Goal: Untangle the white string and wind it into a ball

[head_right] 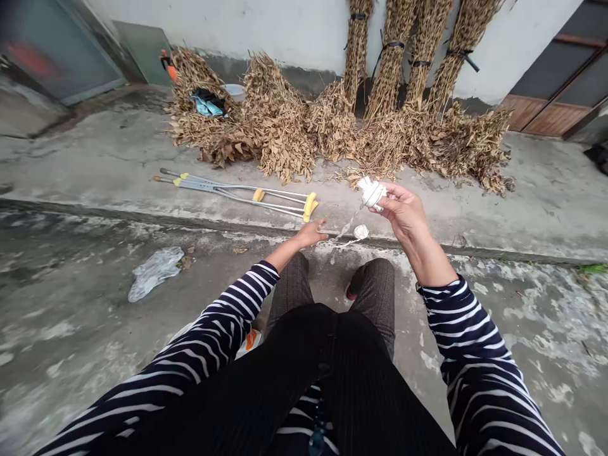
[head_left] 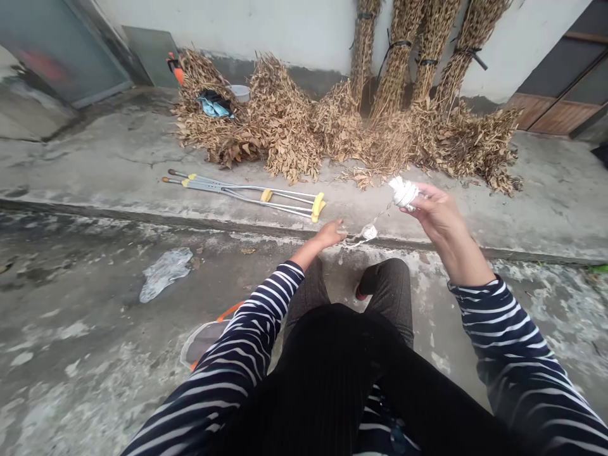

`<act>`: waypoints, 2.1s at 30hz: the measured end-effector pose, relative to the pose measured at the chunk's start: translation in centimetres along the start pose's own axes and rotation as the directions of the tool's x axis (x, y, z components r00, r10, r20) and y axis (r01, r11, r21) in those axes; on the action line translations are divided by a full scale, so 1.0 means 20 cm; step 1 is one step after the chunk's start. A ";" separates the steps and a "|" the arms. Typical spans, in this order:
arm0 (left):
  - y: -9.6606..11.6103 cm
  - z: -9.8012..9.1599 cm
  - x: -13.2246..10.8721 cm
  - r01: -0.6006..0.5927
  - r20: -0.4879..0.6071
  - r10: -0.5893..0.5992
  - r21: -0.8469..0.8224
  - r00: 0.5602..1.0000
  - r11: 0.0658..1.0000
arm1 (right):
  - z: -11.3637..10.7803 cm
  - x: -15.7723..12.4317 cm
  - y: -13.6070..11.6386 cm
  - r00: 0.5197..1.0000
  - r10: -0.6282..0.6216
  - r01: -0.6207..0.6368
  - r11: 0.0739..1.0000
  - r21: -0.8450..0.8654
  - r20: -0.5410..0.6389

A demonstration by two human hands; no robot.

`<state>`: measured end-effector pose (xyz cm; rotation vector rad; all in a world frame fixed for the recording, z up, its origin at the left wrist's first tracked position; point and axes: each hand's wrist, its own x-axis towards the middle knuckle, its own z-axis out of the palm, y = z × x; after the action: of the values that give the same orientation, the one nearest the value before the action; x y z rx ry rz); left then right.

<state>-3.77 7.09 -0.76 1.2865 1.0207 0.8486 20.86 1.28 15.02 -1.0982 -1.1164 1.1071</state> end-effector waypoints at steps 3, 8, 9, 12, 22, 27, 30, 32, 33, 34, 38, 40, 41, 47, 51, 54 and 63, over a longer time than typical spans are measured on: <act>0.19 0.12 0.01 -0.104 -0.034 0.101 -0.123 0.994 0.987 | 0.04 0.02 0.08 0.998 0.053 -0.052 0.998 0.025 -0.024; 0.43 0.37 -0.05 -0.203 -0.021 0.209 -0.358 0.978 0.911 | 0.12 0.03 0.14 0.997 0.082 -0.083 0.996 0.040 0.012; 0.44 0.40 -0.06 -0.203 -0.041 0.201 -0.343 0.979 0.917 | 0.13 0.02 0.14 0.997 0.081 -0.081 0.996 0.044 0.014; 0.43 0.40 -0.09 -0.246 -0.083 0.233 -0.245 0.969 0.938 | 0.14 0.00 0.13 0.995 0.093 -0.094 0.994 0.055 0.023; 0.42 0.31 -0.11 -0.145 -0.006 0.146 -0.141 0.989 0.979 | 0.16 -0.04 0.16 0.995 0.094 -0.097 0.989 0.110 0.030; 0.33 0.31 -0.11 -0.039 -0.005 0.039 -0.104 0.999 0.994 | 0.12 -0.03 0.13 0.999 0.030 -0.032 0.997 0.076 0.019; 0.27 0.29 -0.18 0.011 -0.024 -0.013 -0.092 1.000 0.996 | 0.08 -0.01 0.09 0.994 -0.111 0.111 0.994 -0.013 -0.024; 0.26 0.26 -0.25 -0.009 -0.032 0.006 -0.091 0.999 0.996 | 0.05 0.00 0.08 0.977 -0.210 0.206 0.972 -0.113 -0.024; 0.26 0.24 -0.29 -0.032 -0.002 0.032 -0.085 0.999 0.996 | 0.04 0.01 0.08 0.971 -0.239 0.234 0.958 -0.165 -0.011; 0.27 0.22 -0.32 -0.054 0.048 0.057 -0.071 0.997 0.996 | 0.03 0.02 0.10 0.968 -0.250 0.245 0.945 -0.215 0.006; 0.32 0.16 -0.38 -0.061 0.227 0.051 0.040 0.972 0.997 | 0.02 0.01 0.17 0.955 -0.292 0.281 0.843 -0.460 0.048; 0.34 0.13 -0.38 -0.060 0.241 0.042 0.066 0.970 0.996 | 0.03 -0.01 0.19 0.914 -0.391 0.373 0.716 -0.590 0.104; 0.36 0.12 -0.37 -0.062 0.250 0.045 0.060 0.967 0.996 | 0.03 -0.01 0.19 0.884 -0.444 0.428 0.641 -0.637 0.148; 0.40 0.10 -0.36 0.052 0.324 0.001 -0.154 0.946 0.987 | 0.04 -0.02 0.17 0.739 -0.589 0.564 0.276 -0.779 0.327; 0.44 0.10 -0.42 0.103 0.403 -0.016 -0.195 0.915 0.975 | 0.03 0.03 0.21 0.741 -0.552 0.535 0.141 -0.833 0.383; 0.53 0.08 -0.42 0.019 0.406 0.025 -0.104 0.914 0.994 | 0.01 0.03 0.26 0.760 -0.388 0.605 0.126 -0.787 0.522; 0.64 -0.01 -0.12 -0.092 0.235 0.052 0.160 0.971 0.983 | 0.03 -0.19 0.31 0.819 -0.180 0.432 0.819 -0.379 0.544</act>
<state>-4.12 6.43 12.26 1.5368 0.8793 0.6583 19.29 -1.71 8.53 -0.9696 -1.9983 0.8645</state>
